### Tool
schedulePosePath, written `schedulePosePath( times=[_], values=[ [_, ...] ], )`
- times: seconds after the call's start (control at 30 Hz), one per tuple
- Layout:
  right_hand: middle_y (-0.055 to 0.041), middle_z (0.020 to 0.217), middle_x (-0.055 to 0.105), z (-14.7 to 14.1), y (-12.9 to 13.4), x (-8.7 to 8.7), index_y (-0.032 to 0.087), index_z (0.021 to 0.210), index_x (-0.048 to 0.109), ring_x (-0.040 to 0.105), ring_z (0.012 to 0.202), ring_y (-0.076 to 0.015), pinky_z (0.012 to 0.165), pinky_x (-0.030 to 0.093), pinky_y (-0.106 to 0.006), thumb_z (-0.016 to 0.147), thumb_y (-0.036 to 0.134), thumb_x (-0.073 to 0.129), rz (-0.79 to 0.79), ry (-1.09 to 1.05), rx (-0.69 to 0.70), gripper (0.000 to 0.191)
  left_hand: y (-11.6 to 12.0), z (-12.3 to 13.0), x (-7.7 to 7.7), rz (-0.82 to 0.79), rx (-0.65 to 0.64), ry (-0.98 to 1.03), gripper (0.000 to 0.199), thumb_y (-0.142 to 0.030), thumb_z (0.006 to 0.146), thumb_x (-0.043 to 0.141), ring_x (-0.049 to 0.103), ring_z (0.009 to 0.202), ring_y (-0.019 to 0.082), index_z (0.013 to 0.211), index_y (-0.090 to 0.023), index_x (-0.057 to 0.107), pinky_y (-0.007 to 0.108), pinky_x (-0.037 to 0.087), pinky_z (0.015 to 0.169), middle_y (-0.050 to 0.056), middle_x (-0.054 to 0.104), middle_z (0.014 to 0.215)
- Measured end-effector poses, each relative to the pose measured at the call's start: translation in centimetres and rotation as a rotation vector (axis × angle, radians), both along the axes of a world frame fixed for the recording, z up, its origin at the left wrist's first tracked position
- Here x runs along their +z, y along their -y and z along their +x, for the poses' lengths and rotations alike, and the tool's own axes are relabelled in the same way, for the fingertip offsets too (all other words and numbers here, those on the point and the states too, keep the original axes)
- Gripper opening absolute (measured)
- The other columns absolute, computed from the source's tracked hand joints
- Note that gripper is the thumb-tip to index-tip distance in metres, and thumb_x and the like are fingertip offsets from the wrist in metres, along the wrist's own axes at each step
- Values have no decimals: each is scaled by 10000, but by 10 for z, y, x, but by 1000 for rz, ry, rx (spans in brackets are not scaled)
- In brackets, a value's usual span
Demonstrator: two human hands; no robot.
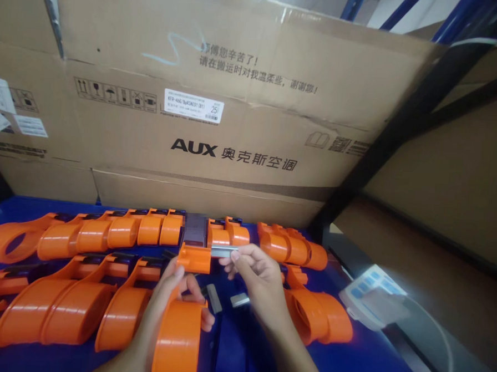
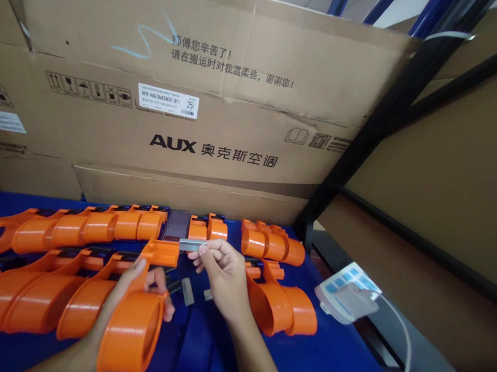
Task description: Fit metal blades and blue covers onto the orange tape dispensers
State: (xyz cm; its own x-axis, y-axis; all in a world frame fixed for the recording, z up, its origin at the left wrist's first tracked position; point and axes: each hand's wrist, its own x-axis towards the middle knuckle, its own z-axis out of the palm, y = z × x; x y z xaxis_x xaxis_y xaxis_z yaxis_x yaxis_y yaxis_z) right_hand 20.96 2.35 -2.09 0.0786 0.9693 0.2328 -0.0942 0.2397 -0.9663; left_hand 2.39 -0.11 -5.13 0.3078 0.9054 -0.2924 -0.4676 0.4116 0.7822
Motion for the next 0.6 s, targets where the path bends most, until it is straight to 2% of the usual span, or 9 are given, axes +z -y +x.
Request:
schedulePosePath(
  times=[0.23, 0.4, 0.6],
  values=[
    [-67, 826, 807, 3, 2, 4, 196, 894, 736, 669, 657, -164, 638, 541, -288, 910, 405, 798, 26, 24, 41, 218, -4, -4, -3, -6, -72, -19, 650, -838, 720, 677, 734, 518, 272, 690, -191, 625, 295, 503, 511, 133, 763, 586],
    [-60, 805, 805, 4, 1, 2, 198, 897, 741, 677, 665, -163, 646, 543, -281, 910, 393, 800, 32, 55, 53, 204, 4, 0, -1, 19, -25, -22, 628, -828, 814, 616, 719, 527, 248, 744, -204, 602, 316, 529, 559, 90, 752, 597],
    [-43, 772, 798, -1, 0, -9, 206, 905, 754, 677, 655, -164, 612, 539, -267, 896, 390, 806, 43, 72, 10, 191, 12, 5, 5, 7, 46, 40, 566, -771, 765, 732, 725, 551, 249, 818, -223, 604, 314, 527, 543, 33, 724, 625]
  ],
)
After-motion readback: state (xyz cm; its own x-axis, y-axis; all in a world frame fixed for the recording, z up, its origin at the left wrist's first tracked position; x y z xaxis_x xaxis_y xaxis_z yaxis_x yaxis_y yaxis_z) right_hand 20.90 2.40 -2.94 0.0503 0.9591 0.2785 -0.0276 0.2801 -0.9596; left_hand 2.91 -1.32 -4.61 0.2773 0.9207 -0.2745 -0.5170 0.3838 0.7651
